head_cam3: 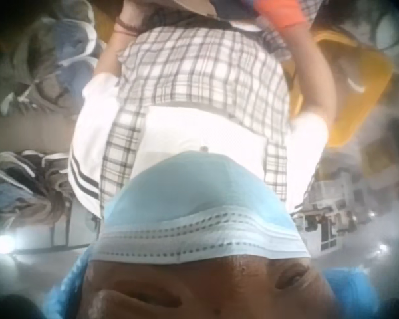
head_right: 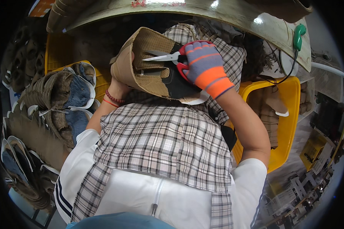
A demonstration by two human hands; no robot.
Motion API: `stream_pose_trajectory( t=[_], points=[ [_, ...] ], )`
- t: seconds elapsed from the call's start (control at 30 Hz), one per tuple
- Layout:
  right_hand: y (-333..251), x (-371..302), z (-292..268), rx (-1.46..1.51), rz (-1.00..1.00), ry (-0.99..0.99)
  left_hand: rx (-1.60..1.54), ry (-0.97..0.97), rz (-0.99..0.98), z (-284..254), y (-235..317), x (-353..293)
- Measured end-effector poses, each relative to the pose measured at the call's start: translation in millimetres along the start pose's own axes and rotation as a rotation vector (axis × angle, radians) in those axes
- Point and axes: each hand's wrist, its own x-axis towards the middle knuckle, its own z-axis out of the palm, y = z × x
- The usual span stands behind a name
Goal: The person assembles shoe uppers by cutting excess material with scissors, trimming edges with a rotary tool, and stacking finished pieces. They handle multiple shoe parts, using tools to shape and finish each unit before placing them in a yellow bin.
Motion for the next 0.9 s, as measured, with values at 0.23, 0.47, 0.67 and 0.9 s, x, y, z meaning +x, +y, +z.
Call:
stream_pose_trajectory(
  t=[0.23, 0.47, 0.67, 0.9],
  points=[
    [-0.1, 9.9, -7.3, -0.074, -0.023, -0.023, -0.157, 0.021, -0.056, 19.6, 10.5, -3.8],
    [24.4, -24.4, -17.0, 0.023, 0.112, -0.017, 0.264, 0.029, 0.119, 9.2, -2.7, 4.8],
    [20.9, -34.3, 2.6, 0.105, 0.041, -0.051, -0.36, 0.04, -0.17, 9.1, 4.0, 6.6],
    [29.5, -37.7, 0.5, 0.099, 0.253, -0.152, -0.356, 0.044, -0.142, 10.7, 6.4, 1.7]
  ],
)
